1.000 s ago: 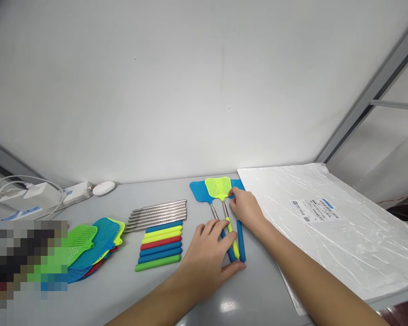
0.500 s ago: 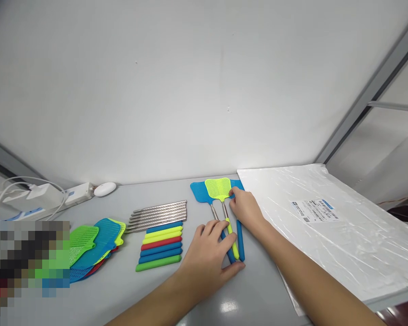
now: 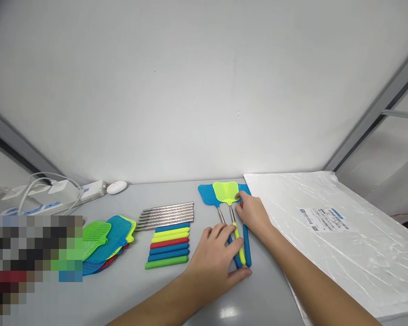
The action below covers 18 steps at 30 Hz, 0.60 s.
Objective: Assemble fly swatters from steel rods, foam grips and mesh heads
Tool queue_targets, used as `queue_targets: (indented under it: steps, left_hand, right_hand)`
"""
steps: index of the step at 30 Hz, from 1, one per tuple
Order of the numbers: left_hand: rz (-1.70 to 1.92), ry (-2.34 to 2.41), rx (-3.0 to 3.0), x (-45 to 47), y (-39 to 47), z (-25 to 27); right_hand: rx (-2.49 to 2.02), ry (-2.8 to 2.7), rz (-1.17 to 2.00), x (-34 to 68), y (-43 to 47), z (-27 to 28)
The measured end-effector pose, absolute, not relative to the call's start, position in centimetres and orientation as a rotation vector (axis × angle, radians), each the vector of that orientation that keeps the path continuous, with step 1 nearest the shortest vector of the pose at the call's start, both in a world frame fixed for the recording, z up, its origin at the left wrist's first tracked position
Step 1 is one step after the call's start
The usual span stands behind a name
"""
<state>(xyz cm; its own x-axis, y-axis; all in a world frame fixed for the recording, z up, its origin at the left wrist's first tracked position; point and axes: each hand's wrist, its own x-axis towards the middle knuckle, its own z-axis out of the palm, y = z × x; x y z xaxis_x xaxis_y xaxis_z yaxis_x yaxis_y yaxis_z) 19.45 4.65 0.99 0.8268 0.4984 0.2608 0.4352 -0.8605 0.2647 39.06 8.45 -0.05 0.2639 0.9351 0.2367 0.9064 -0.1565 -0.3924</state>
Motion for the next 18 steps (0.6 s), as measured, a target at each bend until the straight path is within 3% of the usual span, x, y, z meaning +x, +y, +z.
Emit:
queue_targets:
  steps: [18]
  left_hand:
    - [0.720, 0.647, 3.033, 12.4, 6.0, 5.0]
  right_hand:
    - [-1.657, -1.939, -0.105, 37.3, 5.5, 0.3]
